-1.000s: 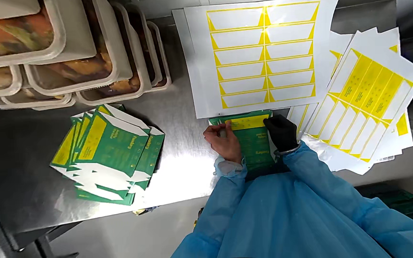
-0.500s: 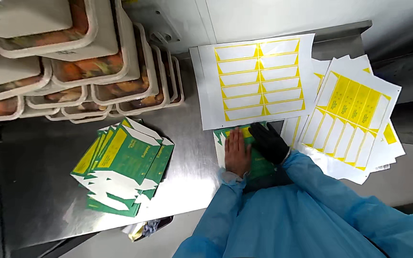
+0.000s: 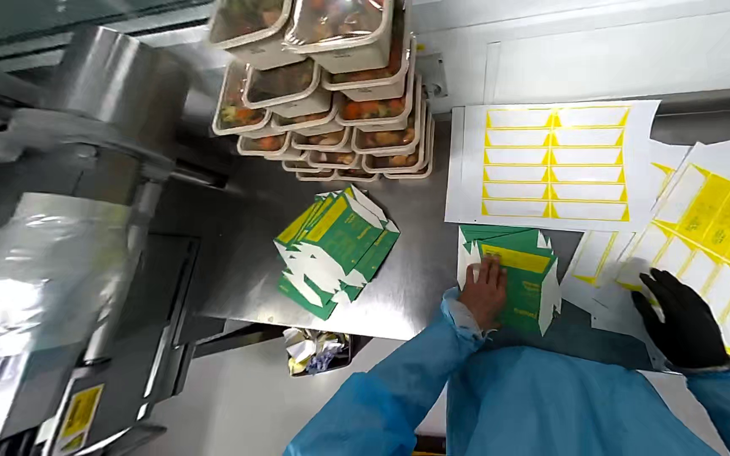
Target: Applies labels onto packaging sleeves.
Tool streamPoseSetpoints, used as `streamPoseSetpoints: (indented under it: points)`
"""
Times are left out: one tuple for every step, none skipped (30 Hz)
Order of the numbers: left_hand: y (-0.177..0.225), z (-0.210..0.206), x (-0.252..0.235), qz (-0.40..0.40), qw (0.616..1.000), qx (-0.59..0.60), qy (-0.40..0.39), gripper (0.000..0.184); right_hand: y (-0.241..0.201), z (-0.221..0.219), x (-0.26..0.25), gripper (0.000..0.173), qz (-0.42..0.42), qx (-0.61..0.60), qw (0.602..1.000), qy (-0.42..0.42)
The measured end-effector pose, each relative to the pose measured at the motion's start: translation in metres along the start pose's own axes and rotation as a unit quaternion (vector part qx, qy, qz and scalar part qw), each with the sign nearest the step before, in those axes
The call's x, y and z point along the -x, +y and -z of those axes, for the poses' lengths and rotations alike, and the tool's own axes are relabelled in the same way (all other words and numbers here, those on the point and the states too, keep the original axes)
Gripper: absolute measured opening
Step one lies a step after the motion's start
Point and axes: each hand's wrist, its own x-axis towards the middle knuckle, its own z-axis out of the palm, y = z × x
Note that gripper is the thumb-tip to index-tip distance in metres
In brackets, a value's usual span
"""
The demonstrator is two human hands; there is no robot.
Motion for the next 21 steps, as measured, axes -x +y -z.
streamPoseSetpoints:
  points:
    - [0.000,0.005,0.005,-0.019,1.000,0.000,-0.023,0.104,0.009,0.003,0.007,0.056,-0.008,-0.001,1.000,0.001]
    - [0.000,0.012,0.013,-0.044,0.999,-0.006,-0.025,0.083,0.014,0.007,0.013,0.055,-0.013,-0.003,1.000,0.003]
    - [-0.002,0.017,0.028,-0.070,0.997,-0.014,0.015,0.061,0.017,0.013,0.017,0.055,-0.015,-0.008,1.000,0.005]
    - [-0.006,0.019,0.046,-0.093,0.989,-0.016,0.116,0.047,0.020,0.019,0.022,0.053,-0.015,-0.010,1.000,0.009]
    - [-0.012,0.017,0.065,-0.103,0.963,-0.006,0.248,0.041,0.027,0.028,0.030,0.052,-0.022,-0.008,1.000,0.009]
    - [-0.018,0.021,0.085,-0.082,0.933,0.026,0.349,0.039,0.035,0.037,0.038,0.053,-0.037,-0.002,0.999,0.007]
    - [-0.026,0.029,0.105,-0.026,0.903,0.058,0.424,0.037,0.044,0.045,0.044,0.057,-0.055,0.004,0.998,0.005]
    - [-0.039,0.034,0.118,0.041,0.873,0.096,0.477,0.035,0.052,0.051,0.047,0.065,-0.076,0.007,0.997,-0.006]
    - [-0.056,0.036,0.126,0.096,0.837,0.164,0.513,0.036,0.059,0.055,0.049,0.078,-0.097,0.007,0.995,-0.028]
    - [-0.073,0.041,0.129,0.128,0.795,0.258,0.535,0.041,0.064,0.056,0.051,0.094,-0.113,0.008,0.991,-0.066]
    - [-0.088,0.046,0.127,0.166,0.750,0.323,0.552,0.045,0.068,0.055,0.053,0.107,-0.116,0.015,0.987,-0.111]
    - [-0.107,0.043,0.125,0.224,0.749,0.287,0.553,0.046,0.072,0.052,0.056,0.114,-0.106,0.026,0.983,-0.146]
    - [-0.125,0.036,0.123,0.320,0.781,0.172,0.509,0.046,0.074,0.049,0.058,0.115,-0.092,0.037,0.980,-0.175]
    - [-0.131,0.036,0.115,0.441,0.784,0.079,0.429,0.046,0.074,0.047,0.060,0.113,-0.083,0.045,0.976,-0.195]
    - [-0.132,0.044,0.101,0.558,0.758,0.079,0.330,0.047,0.075,0.045,0.061,0.110,-0.073,0.048,0.976,-0.201]
    - [-0.166,0.020,0.103,0.521,0.766,0.031,0.375,0.048,0.077,0.044,0.062,0.107,-0.063,0.050,0.976,-0.201]
    - [-0.188,0.009,0.105,0.500,0.773,0.044,0.388,0.051,0.079,0.044,0.064,0.105,-0.053,0.053,0.976,-0.205]
    - [-0.197,0.009,0.103,0.513,0.774,0.061,0.365,0.051,0.080,0.044,0.066,0.104,-0.046,0.053,0.975,-0.211]
    - [-0.198,0.014,0.099,0.540,0.765,0.079,0.342,0.054,0.080,0.044,0.068,0.104,-0.039,0.059,0.974,-0.216]
    - [-0.192,0.022,0.093,0.565,0.769,0.070,0.290,0.052,0.081,0.043,0.069,0.104,-0.030,0.066,0.972,-0.221]
    - [-0.185,0.030,0.087,0.586,0.779,0.037,0.221,0.050,0.083,0.043,0.070,0.103,-0.021,0.071,0.972,-0.224]
